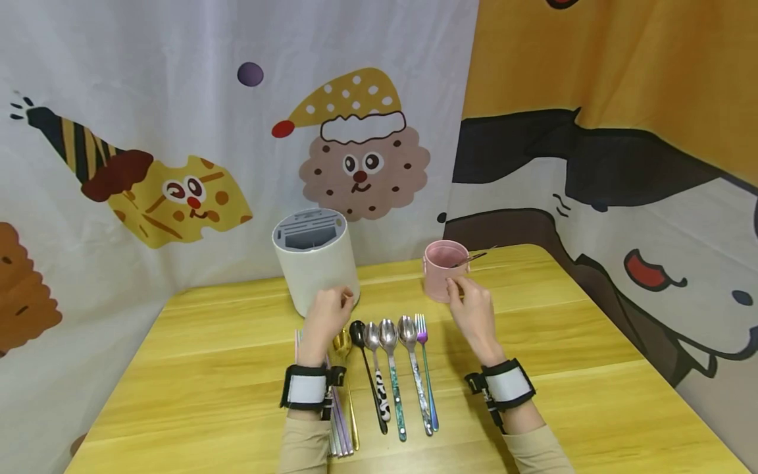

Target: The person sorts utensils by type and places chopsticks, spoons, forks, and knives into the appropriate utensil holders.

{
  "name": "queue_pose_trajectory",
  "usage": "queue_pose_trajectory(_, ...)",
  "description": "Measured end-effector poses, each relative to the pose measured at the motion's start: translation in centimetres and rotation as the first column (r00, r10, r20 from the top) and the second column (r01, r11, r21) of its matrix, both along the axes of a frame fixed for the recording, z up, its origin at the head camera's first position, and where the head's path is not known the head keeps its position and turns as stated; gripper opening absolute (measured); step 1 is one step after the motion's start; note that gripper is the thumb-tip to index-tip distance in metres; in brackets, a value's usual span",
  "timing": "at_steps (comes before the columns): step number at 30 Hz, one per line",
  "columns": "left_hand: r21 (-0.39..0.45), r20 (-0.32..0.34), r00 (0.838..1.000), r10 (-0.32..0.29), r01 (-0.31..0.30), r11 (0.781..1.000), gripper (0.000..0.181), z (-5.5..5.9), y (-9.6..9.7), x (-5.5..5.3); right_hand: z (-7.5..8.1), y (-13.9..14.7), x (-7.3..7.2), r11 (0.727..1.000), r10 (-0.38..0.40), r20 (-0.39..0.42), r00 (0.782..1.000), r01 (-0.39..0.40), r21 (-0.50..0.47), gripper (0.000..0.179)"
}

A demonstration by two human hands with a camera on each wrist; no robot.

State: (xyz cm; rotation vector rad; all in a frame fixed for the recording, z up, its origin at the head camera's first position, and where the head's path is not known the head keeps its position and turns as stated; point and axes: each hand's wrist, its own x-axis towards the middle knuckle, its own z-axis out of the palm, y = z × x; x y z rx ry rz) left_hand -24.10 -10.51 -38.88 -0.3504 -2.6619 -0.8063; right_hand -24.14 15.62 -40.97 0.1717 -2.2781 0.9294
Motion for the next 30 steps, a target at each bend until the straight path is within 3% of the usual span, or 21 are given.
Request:
queue_pose_trajectory(6,-0.019,0.088,0.987,0.135,-0.134,0.991,0.014,0.1,-4.0,1.8,-0.1,-0.3,0.0,1.0,-0.007,-0.02,1.0,0.007,0.03,0.017)
queue_pose_trajectory(11,-0.056,0.244,0.948,0.204,-0.197,0.979,0.02,-0.3,-6.8,2.9,-0.2,-0.9,0.2,0.998,0.032,-0.029,0.999,-0.031,0.049,0.015)
queue_pose_trajectory(14,-0.067,0.368,0.904,0.219,-0.21,0.975,0.039,-0.6,-7.9,3.5,0.0,-1.7,0.3,0.996,0.077,-0.007,0.997,-0.076,0.042,0.015)
queue_pose_trajectory(17,-0.079,0.514,0.829,0.223,-0.212,0.974,0.04,-0.8,-8.5,4.1,0.4,-2.7,0.1,0.991,0.13,0.002,0.992,-0.13,0.043,0.015)
queue_pose_trajectory(19,-0.09,0.601,0.767,0.225,-0.215,0.973,0.029,-1.0,-8.7,4.3,0.9,-3.6,-0.2,0.982,0.183,-0.016,0.983,-0.182,0.057,0.015)
queue_pose_trajectory(21,-0.104,0.652,0.723,0.228,-0.213,0.972,0.014,-1.2,-8.7,4.4,1.7,-4.4,-0.5,0.969,0.235,-0.035,0.971,-0.231,0.091,0.016)
queue_pose_trajectory(24,-0.098,0.696,0.682,0.226,-0.221,0.97,0.005,-1.7,-8.8,4.3,3.3,-6.1,-1.4,0.933,0.321,-0.045,0.946,-0.307,0.186,0.021)
queue_pose_trajectory(28,-0.066,0.729,0.651,0.213,-0.243,0.968,0.005,-2.6,-8.9,4.1,5.7,-8.9,-2.7,0.858,0.41,0.015,0.912,-0.391,0.333,0.033)
queue_pose_trajectory(30,-0.05,0.735,0.646,0.208,-0.255,0.966,0.006,-2.9,-9.0,4.1,6.5,-10.3,-3.3,0.814,0.438,0.055,0.897,-0.422,0.4,0.04)
